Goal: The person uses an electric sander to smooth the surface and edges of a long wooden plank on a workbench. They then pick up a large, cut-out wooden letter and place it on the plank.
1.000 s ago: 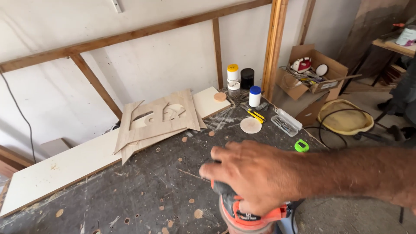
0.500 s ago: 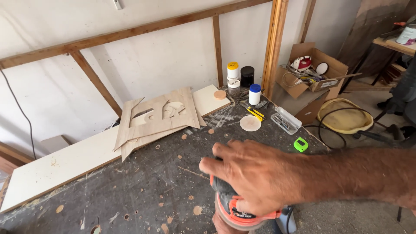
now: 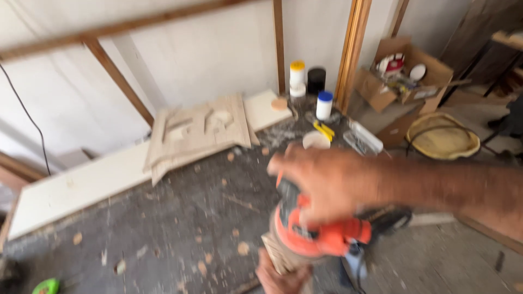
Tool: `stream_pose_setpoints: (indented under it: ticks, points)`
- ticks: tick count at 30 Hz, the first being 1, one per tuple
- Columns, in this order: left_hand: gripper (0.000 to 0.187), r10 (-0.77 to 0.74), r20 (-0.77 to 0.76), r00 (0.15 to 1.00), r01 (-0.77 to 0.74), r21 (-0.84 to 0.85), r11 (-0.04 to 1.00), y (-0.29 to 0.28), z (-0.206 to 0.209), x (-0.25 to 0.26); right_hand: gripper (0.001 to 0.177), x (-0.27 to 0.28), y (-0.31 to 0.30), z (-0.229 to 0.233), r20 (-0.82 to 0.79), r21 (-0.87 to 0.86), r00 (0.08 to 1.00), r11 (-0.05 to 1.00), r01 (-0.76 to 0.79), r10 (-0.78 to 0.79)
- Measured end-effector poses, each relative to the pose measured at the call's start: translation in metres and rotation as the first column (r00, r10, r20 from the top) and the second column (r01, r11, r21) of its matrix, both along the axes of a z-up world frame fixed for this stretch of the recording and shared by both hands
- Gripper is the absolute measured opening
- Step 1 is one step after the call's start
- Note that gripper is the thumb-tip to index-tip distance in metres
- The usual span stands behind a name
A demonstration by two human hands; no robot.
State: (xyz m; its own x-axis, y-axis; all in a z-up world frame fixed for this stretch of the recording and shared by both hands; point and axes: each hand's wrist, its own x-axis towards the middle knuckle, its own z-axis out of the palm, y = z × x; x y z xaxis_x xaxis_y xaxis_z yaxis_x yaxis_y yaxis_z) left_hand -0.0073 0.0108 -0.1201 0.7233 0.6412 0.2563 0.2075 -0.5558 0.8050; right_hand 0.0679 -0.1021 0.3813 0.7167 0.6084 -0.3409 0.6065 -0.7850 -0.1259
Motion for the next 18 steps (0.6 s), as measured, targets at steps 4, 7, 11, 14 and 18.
stream_pose_setpoints:
  ticks: [4,7,11,14,18]
  points:
    - [0.090,-0.082,0.195,0.977,0.130,-0.249,0.960,0.035,0.123,-0.026,0.078,0.042,-0.029,-0.061,-0.097,0.075,0.970,0.970,0.231,-0.223]
    - [0.091,0.030,0.185,0.982,0.022,-0.271,0.962,0.048,0.137,-0.038,0.084,0.071,-0.040,-0.166,-0.024,0.056,0.965,0.963,0.263,-0.262]
    - [0.103,0.081,0.129,0.988,-0.063,-0.137,0.989,0.054,0.140,-0.050,0.081,0.085,-0.046,-0.309,0.160,-0.005,0.959,0.971,0.239,-0.235]
    - [0.125,0.203,0.072,0.976,-0.196,-0.093,0.976,0.049,0.115,-0.058,0.085,0.092,-0.049,-0.385,0.185,0.031,0.940,0.958,0.287,-0.287]
    - [0.125,0.247,-0.029,0.968,-0.249,-0.082,0.965,0.039,0.089,-0.063,0.065,0.119,-0.030,-0.399,0.286,0.218,0.903,0.939,0.265,-0.321]
